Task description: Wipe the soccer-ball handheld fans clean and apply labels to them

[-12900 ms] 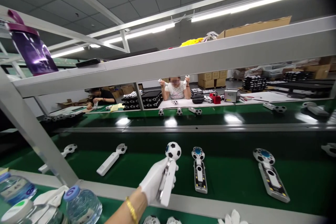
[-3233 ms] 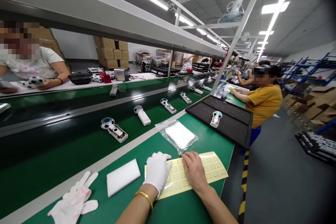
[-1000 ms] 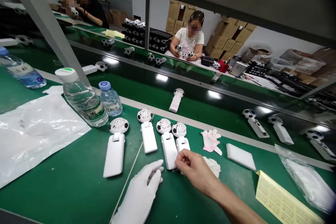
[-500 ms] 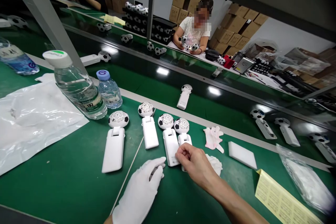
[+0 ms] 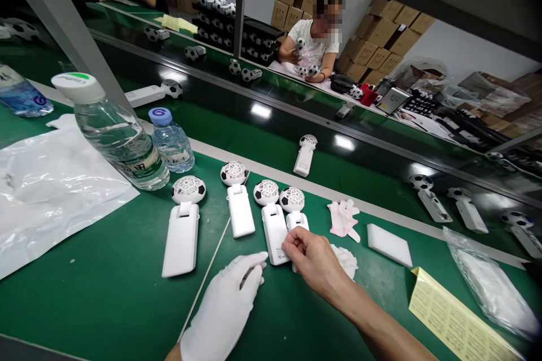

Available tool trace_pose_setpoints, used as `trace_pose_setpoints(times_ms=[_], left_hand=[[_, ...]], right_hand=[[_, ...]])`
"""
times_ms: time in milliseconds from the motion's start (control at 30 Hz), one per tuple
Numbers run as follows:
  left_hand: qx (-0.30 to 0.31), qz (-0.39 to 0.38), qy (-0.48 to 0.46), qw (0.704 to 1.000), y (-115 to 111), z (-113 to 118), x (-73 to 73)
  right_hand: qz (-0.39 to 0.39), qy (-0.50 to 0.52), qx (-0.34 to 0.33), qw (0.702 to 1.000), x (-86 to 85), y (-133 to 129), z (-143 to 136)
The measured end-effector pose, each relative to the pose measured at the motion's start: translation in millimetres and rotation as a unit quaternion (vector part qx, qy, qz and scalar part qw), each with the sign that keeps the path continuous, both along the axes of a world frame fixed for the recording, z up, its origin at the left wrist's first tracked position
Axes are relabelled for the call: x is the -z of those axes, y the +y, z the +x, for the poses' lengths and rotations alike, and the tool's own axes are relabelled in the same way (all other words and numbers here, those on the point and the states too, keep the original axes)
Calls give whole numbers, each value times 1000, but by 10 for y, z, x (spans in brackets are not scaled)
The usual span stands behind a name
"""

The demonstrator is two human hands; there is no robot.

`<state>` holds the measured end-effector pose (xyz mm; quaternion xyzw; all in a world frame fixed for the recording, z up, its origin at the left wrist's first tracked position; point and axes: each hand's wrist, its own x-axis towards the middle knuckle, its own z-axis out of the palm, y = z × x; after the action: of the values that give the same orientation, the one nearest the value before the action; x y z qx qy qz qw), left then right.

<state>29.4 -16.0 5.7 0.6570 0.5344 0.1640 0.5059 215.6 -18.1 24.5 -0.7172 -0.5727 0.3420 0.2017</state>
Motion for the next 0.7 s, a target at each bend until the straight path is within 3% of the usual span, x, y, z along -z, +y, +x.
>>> trace_pose_setpoints(times_ms=[467,700], left_hand=[[6,-23,-12,1000,14,3,-35],[62,75,66,993,52,66,28]], right_hand=[[-28,38,17,999,25,-10,32],[-8,26,-1,1000,8,-32,28]])
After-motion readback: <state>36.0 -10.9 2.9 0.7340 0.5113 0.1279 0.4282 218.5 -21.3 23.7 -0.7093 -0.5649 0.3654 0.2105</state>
